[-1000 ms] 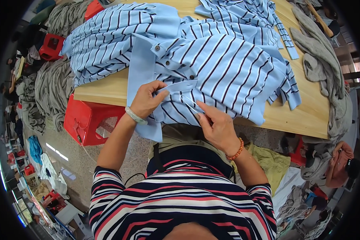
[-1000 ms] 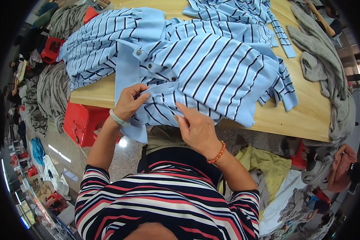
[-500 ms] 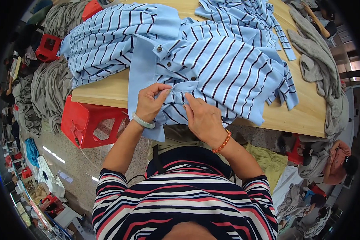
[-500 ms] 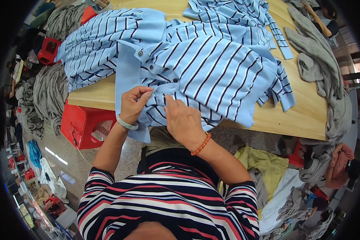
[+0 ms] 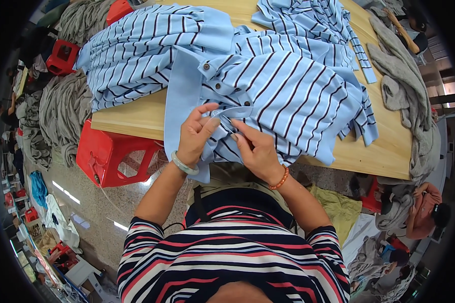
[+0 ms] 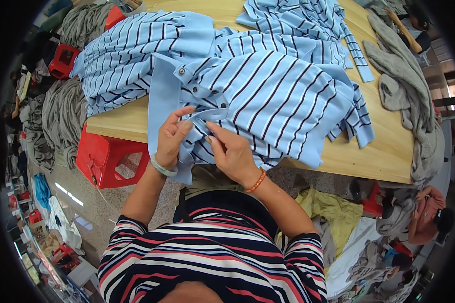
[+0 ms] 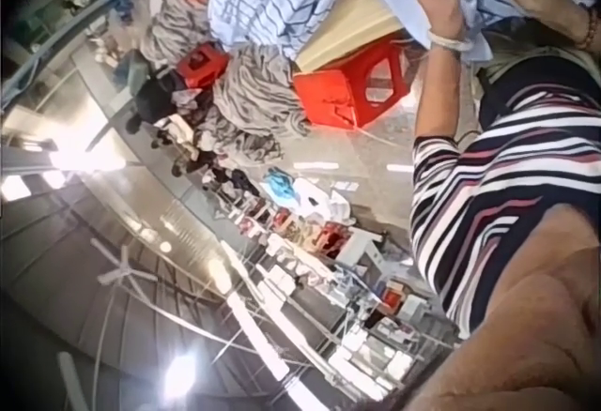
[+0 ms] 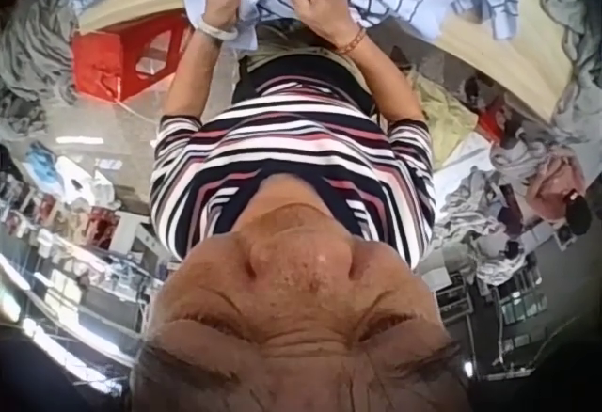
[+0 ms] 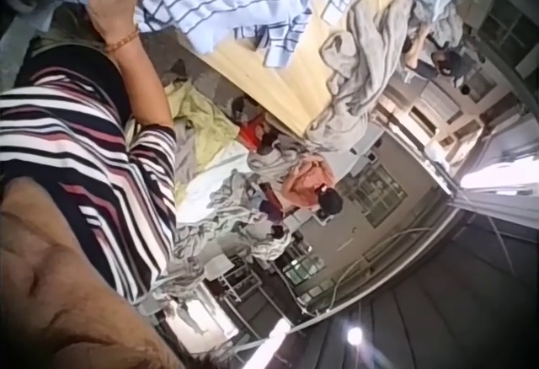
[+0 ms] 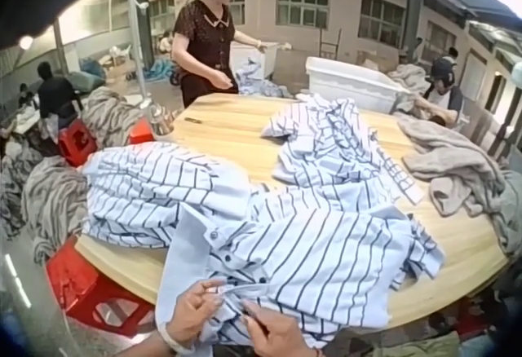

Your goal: Trimming loose threads and inspecting striped shirts on a factory work table.

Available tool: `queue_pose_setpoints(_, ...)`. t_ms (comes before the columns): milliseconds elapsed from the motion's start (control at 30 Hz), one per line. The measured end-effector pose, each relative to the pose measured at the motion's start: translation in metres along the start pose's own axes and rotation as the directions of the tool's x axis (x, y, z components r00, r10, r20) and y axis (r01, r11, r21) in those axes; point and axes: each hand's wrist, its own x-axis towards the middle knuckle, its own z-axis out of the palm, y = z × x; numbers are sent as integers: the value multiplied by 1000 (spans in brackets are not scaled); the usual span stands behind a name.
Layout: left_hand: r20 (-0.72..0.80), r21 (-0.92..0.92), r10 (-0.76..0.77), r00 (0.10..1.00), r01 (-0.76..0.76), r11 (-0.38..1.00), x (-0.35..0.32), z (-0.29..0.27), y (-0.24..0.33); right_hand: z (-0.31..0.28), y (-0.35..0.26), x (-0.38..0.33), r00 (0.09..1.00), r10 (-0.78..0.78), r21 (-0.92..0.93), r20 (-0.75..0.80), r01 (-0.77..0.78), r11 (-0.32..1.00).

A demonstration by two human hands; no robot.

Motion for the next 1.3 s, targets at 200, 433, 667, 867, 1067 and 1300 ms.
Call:
queue_pose_setpoints(200,-56,-184,-152,987,140,973,6,-3,-4,0,-20,3,971,-234,-426,47,231,874)
queue_pose_setpoints(433,-29,44,-133,991,134,990,9,-11,-4,-6,-9,14,799,492,566,344,-595,570)
queue_pose_setpoints(667,-94,-117,-223,970,211,970,13,0,-1,4,-19,15,984,-154,-530,94,180,829)
queue_pose_setpoints(867,66,-25,-242,968,244,969,11,-7,-4,3,2,24,985,164,43,57,-167,985)
queue_pose_setpoints(1067,-76,691,35,997,27,722,-19,-17,10,-17,-12,17,984,114,-333,135,-63,941)
queue_pose_setpoints(1300,-87,140,-167,982,178,974,-22,-51,15,-64,-37,9,854,324,-88,408,-316,945)
